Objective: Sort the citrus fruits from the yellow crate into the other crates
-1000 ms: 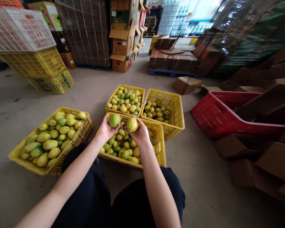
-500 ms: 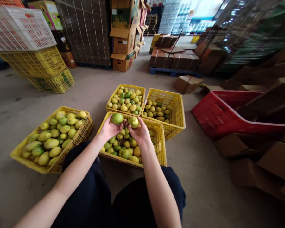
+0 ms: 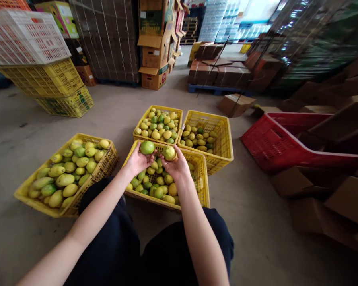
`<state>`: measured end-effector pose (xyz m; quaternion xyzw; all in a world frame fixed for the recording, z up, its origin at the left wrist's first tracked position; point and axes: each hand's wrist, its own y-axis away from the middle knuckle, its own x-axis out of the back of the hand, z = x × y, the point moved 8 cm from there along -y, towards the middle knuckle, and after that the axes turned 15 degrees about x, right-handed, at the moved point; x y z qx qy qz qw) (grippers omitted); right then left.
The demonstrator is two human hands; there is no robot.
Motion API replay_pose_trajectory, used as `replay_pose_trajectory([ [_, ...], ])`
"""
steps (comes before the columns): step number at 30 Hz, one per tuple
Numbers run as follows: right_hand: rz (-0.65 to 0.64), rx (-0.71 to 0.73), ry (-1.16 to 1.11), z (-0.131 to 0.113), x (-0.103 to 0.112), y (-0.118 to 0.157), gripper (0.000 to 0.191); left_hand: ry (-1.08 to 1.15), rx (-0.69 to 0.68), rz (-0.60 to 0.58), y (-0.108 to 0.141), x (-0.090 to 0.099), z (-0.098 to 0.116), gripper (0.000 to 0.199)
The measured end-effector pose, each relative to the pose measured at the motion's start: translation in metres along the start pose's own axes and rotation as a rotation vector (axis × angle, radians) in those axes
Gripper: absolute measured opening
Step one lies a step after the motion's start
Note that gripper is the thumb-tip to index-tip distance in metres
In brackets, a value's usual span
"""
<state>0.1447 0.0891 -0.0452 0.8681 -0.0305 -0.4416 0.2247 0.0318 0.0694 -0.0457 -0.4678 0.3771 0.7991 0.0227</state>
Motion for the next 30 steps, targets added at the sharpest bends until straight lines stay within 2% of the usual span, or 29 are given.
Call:
replay_pose_trajectory([
  [3,-0.024,0.034,0.009,-0.003,-0.001,0.0,0.01,0.009,-0.016,-0.001,0.0,0.0,0.0,0.054],
  [7,-0.111,0.112,0.024,-0.011,-0.008,0.001,0.01,0.021,-0.137,-0.011,0.004,0.0,0.008,0.022],
  [9,-0.139,0.111,0.036,-0.01,-0.01,0.003,0.013,0.018,-0.184,-0.044,0.007,-0.001,0.011,0.028],
  [13,-0.169,0.123,0.067,-0.008,-0.014,0.004,0.024,0.032,-0.166,-0.124,0.011,-0.007,0.01,0.025],
  [17,-0.332,0.222,0.085,-0.014,-0.029,0.01,0.037,0.012,-0.199,-0.102,0.016,-0.009,0.013,0.037],
  [20,-0.441,0.315,0.164,-0.019,-0.039,0.018,0.03,-0.075,-0.348,-0.049,0.023,-0.01,0.022,0.044],
  [23,-0.489,0.419,0.256,-0.023,-0.044,0.026,0.019,-0.141,-0.52,0.005,0.034,-0.01,0.03,0.037],
  [27,-0.618,0.495,0.337,-0.021,-0.049,0.036,0.018,-0.199,-0.6,0.003,0.042,-0.012,0.033,0.036],
  [30,-0.608,0.45,0.324,-0.017,-0.045,0.034,0.012,-0.198,-0.609,-0.001,0.044,-0.012,0.033,0.035],
])
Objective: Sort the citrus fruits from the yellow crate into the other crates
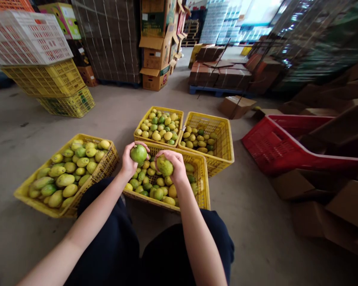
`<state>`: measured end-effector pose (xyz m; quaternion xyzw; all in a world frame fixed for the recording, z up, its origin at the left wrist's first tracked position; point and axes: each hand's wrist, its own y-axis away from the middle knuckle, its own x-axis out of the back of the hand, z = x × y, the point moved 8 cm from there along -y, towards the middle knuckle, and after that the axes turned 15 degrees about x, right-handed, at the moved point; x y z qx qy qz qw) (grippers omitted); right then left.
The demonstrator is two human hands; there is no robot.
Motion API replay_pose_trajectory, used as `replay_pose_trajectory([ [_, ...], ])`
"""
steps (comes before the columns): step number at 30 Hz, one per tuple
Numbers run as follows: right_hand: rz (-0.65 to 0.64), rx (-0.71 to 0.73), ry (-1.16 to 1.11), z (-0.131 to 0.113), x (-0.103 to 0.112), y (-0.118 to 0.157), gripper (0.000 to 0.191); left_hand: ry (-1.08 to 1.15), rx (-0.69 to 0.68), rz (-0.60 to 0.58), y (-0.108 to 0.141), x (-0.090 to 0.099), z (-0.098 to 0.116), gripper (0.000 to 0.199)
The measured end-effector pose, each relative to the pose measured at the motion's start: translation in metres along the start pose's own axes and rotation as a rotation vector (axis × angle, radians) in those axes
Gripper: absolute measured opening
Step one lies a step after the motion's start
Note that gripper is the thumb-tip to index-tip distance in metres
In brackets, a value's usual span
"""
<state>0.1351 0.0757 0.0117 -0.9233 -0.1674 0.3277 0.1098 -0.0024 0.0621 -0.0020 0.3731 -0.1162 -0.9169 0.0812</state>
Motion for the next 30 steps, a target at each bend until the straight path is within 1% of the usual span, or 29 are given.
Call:
replay_pose_trajectory([
  [2,0.043,-0.043,-0.02,0.004,0.003,0.0,0.01,0.016,0.013,0.017,0.0,0.001,-0.001,0.032],
  [5,0.101,-0.104,-0.032,0.006,0.004,-0.002,0.018,0.06,0.031,0.015,0.0,0.003,-0.002,0.03],
  [7,0.149,-0.142,-0.068,0.007,0.005,-0.003,0.023,0.106,0.046,-0.036,-0.001,0.001,-0.001,0.032],
  [10,0.233,-0.209,-0.124,0.008,0.009,-0.002,0.021,0.125,0.101,-0.129,-0.002,-0.004,-0.001,0.034],
  [12,0.274,-0.272,-0.122,0.01,0.012,0.002,0.022,0.107,0.164,-0.117,-0.002,-0.003,-0.004,0.033],
  [14,0.287,-0.304,-0.134,0.011,0.012,0.005,0.024,0.121,0.217,-0.07,-0.001,0.0,-0.007,0.035],
  [16,0.279,-0.29,-0.199,0.011,0.009,0.006,0.026,0.188,0.268,-0.053,-0.001,0.001,-0.011,0.038],
  [19,0.318,-0.247,-0.323,0.013,0.007,0.009,0.027,0.342,0.303,-0.091,-0.001,-0.001,-0.016,0.035],
  [22,0.391,-0.21,-0.404,0.018,0.008,0.012,0.028,0.467,0.267,-0.116,-0.003,0.001,-0.016,0.028],
  [26,0.456,-0.195,-0.469,0.023,0.008,0.013,0.027,0.537,0.191,-0.125,-0.006,0.003,-0.013,0.029],
  [30,0.517,-0.179,-0.52,0.024,0.01,0.012,0.022,0.581,0.217,-0.078,-0.006,0.006,-0.018,0.029],
])
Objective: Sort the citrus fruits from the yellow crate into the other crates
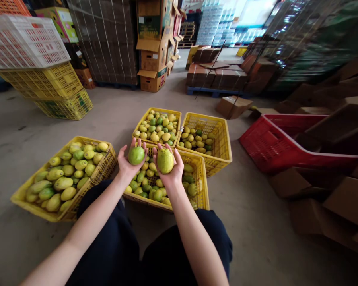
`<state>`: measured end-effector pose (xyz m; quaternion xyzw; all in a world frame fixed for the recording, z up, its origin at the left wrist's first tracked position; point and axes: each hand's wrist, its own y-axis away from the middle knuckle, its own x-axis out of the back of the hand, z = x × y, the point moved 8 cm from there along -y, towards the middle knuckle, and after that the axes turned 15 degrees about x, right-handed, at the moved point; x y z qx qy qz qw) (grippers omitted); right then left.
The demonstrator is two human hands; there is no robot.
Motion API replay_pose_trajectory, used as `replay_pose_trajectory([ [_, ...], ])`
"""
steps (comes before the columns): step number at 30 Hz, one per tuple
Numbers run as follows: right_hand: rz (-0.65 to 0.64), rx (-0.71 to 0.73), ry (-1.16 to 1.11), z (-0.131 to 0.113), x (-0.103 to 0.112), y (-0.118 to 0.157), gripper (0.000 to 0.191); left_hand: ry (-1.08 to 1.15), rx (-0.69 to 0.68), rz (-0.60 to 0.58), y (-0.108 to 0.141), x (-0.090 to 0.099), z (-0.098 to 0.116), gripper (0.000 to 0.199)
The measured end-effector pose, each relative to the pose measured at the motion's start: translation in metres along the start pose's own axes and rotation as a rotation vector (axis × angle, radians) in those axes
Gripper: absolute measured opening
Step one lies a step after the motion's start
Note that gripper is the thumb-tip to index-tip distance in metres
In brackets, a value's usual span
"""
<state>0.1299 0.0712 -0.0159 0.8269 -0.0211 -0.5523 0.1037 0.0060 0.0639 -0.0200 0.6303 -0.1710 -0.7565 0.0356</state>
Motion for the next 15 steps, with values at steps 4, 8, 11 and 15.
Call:
replay_pose_trajectory([
  [4,0.057,0.011,-0.034,-0.002,0.005,-0.003,0.013,0.044,-0.021,0.013,-0.002,0.005,0.0,0.033],
  [8,0.077,0.013,-0.04,-0.002,0.009,-0.005,0.011,0.106,-0.019,0.014,-0.005,0.008,0.0,0.029],
  [11,0.093,0.004,-0.039,0.001,0.012,-0.006,0.012,0.146,-0.003,0.013,-0.005,0.007,-0.002,0.025],
  [15,0.131,0.002,-0.054,0.004,0.016,-0.007,0.015,0.135,0.007,0.016,-0.004,0.005,-0.004,0.025],
])
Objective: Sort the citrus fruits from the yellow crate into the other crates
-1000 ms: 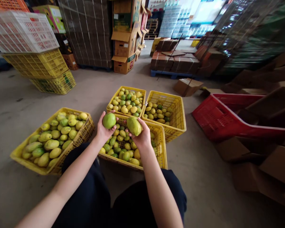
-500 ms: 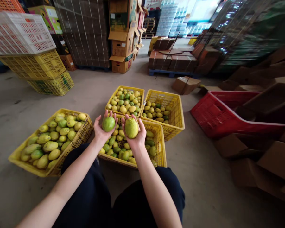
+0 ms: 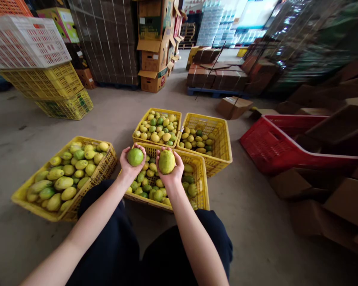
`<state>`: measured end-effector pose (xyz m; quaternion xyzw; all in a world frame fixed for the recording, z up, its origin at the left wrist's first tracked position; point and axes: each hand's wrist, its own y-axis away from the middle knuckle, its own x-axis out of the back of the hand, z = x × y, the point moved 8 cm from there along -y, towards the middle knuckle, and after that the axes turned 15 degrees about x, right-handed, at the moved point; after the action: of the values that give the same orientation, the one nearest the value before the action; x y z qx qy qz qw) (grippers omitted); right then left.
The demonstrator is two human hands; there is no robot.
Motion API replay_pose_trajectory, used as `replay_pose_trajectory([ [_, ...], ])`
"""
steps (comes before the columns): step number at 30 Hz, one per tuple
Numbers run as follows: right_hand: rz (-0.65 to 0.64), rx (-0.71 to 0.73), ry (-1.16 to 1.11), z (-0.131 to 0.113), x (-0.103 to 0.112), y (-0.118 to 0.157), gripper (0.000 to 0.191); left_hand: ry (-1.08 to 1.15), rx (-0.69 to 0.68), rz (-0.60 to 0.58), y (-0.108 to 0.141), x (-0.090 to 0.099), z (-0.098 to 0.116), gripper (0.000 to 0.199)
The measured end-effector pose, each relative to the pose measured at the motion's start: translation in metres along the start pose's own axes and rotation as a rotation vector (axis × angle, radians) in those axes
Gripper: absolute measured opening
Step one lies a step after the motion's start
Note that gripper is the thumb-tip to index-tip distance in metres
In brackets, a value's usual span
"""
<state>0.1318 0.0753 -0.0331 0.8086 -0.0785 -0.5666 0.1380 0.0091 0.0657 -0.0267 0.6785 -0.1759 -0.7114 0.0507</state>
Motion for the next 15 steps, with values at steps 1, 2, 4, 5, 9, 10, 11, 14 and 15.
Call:
replay_pose_trajectory([
  [1,0.01,-0.001,-0.003,0.0003,0.0007,-0.0002,0.015,-0.012,-0.005,-0.001,0.0005,-0.0008,0.0001,0.026],
  [2,0.019,-0.002,-0.006,0.0006,0.0013,-0.0004,0.016,-0.024,-0.011,-0.002,0.0011,-0.0016,0.0004,0.027],
  [4,0.033,-0.003,-0.01,0.0009,0.002,-0.0005,0.017,-0.041,-0.03,-0.001,0.0024,-0.003,0.0014,0.029],
  [5,0.038,-0.005,-0.01,0.0011,0.0022,-0.0005,0.017,-0.047,-0.038,0.003,0.0031,-0.0035,0.002,0.029],
  [9,0.057,-0.012,-0.001,0.0024,0.0033,0.0,0.017,-0.066,-0.052,0.013,0.0048,-0.0044,0.0026,0.029],
  [10,0.061,-0.013,0.002,0.0028,0.0037,0.0002,0.018,-0.071,-0.049,0.011,0.0046,-0.0045,0.0022,0.029],
  [11,0.066,-0.014,0.004,0.0031,0.004,0.0004,0.018,-0.073,-0.042,0.009,0.0042,-0.0044,0.0018,0.029],
  [14,0.064,-0.011,0.006,0.0035,0.004,0.0004,0.019,-0.06,-0.006,0.011,0.0019,-0.0023,-0.0006,0.027],
  [15,0.06,-0.01,0.006,0.0036,0.0039,0.0002,0.019,-0.048,0.004,0.012,0.0011,-0.0013,-0.0011,0.026],
])
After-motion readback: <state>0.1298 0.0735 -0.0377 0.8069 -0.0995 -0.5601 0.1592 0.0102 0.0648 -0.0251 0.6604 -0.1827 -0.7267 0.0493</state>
